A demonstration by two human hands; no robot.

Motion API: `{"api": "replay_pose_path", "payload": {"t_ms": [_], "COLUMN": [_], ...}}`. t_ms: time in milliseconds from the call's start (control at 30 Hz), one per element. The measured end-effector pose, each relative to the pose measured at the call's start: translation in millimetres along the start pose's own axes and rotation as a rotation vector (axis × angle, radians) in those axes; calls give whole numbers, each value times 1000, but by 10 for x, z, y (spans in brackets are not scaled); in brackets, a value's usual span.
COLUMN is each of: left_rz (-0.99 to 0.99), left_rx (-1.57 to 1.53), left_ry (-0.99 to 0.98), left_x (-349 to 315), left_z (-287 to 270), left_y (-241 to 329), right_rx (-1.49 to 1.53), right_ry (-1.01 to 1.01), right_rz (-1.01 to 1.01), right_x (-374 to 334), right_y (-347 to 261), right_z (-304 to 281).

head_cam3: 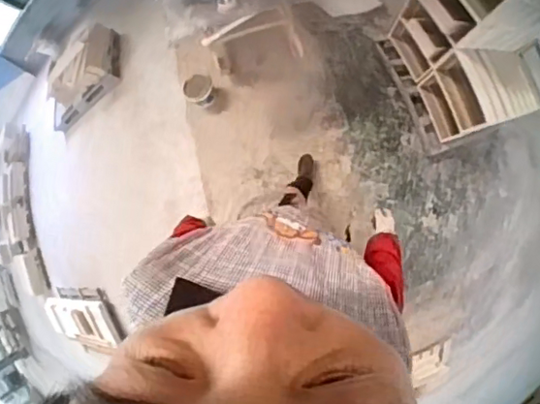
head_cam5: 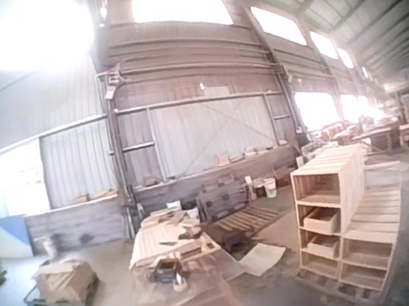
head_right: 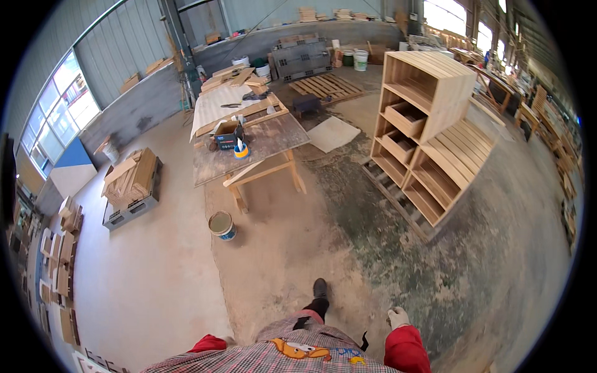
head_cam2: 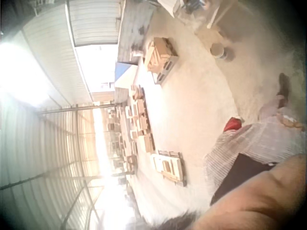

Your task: The person applies glue to wooden joints using a brush, then assembles the pieces by hand and with a mallet. They sit on the floor to join the components and later return to the workbench to apply more glue.

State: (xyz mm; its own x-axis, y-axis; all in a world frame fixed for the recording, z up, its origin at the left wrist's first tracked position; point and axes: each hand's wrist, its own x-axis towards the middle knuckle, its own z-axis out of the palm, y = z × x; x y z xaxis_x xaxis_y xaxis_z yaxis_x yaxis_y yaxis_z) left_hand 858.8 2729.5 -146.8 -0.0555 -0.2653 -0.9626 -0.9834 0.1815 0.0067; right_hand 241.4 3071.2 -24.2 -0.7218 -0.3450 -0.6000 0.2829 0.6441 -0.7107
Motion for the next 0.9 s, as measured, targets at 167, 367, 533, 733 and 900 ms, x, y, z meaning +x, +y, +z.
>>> {"api": "replay_pose_path", "payload": {"t_ms": [167, 367, 533, 733, 900], "left_rz": [-36, 467, 777, 830, 794], "left_rx": [7, 78, -167, -258, -738], "left_ry": [-25, 322, 499, 490, 383], "left_x": [245, 681, 631, 819, 395], "left_z": [-1281, -3684, -5597, -6782, -7486], "left_y": [1105, 4008, 6352, 7382, 7668], "right_rx": [1, -451, -203, -392, -622], "right_ry": [-167, -311, -235, -230, -201], "right_rz": [115, 207, 397, 272, -132], "right_x": [1349, 2187, 3464, 5646, 7206], "right_y": [-352, -1298, -2172, -3480, -5431], "right_z": [201, 27, -206, -255, 130]}}
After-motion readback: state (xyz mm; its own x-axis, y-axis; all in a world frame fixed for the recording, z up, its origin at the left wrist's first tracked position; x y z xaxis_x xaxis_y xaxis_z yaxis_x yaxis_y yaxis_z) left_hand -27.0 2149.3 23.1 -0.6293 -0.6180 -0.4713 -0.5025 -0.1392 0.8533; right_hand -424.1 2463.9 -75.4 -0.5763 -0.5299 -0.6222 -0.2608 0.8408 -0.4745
